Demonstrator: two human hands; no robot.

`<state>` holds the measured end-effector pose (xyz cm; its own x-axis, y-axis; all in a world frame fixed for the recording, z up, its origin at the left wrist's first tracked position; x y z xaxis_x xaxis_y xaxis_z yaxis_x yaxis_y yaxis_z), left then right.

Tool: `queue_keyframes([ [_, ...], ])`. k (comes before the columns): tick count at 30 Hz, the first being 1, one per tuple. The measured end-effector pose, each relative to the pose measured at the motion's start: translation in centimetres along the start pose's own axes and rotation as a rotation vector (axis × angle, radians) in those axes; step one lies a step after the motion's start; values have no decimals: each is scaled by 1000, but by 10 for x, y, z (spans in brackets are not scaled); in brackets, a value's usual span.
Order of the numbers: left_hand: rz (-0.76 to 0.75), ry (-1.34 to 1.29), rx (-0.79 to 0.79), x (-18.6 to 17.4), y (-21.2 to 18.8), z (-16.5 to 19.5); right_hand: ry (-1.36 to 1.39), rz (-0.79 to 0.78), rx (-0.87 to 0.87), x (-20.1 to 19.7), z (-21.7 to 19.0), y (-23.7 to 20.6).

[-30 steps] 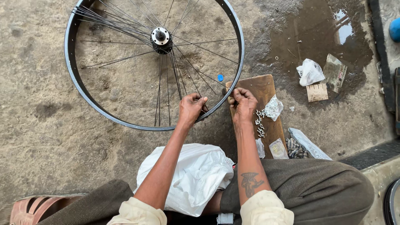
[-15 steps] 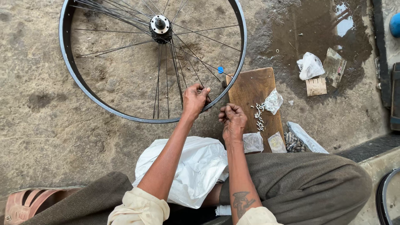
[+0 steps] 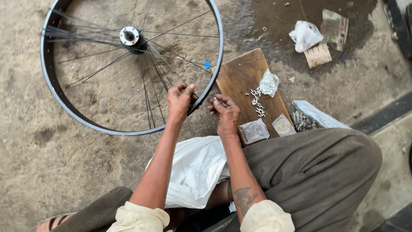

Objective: The person sits on the ground and laces a bicycle wheel, threading spokes through the hub and inserting them into the rim by hand. They pick up spoke nipples from a wooden board, guide spokes into the rim holes, and rotate the wheel as they work around it.

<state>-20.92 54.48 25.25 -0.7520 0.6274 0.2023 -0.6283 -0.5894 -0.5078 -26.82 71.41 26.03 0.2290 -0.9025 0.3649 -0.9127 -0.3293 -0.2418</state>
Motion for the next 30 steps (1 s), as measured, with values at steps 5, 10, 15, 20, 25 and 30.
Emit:
queue_keyframes([
  [5,39,86,19,5,0,-1,-63,31,-124,10,18,2],
  [10,9,12,-20,12,0,1,-26,115,-142,16,29,14],
  [15,-59,-89,3,15,5,2,13,129,-106,18,36,9],
  [20,-70,-131,-14,11,7,-2,-23,100,-136,15,48,11],
  [25,-86,-170,4,9,8,-1,83,124,-155,14,52,38],
  [30,-114,-179,57,11,7,8,-39,117,-209,26,42,30],
])
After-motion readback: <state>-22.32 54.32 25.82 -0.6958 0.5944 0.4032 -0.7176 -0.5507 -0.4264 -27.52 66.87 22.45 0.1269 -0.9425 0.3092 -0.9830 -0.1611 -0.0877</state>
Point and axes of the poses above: each hand's wrist, its own y-axis towards the middle knuckle, its own x-axis out of the palm, z = x × y, the point moved 3 cm from there along y, towards the middle knuckle, and after that the axes turned 6 degrees about -x, right-handed, at the moved point
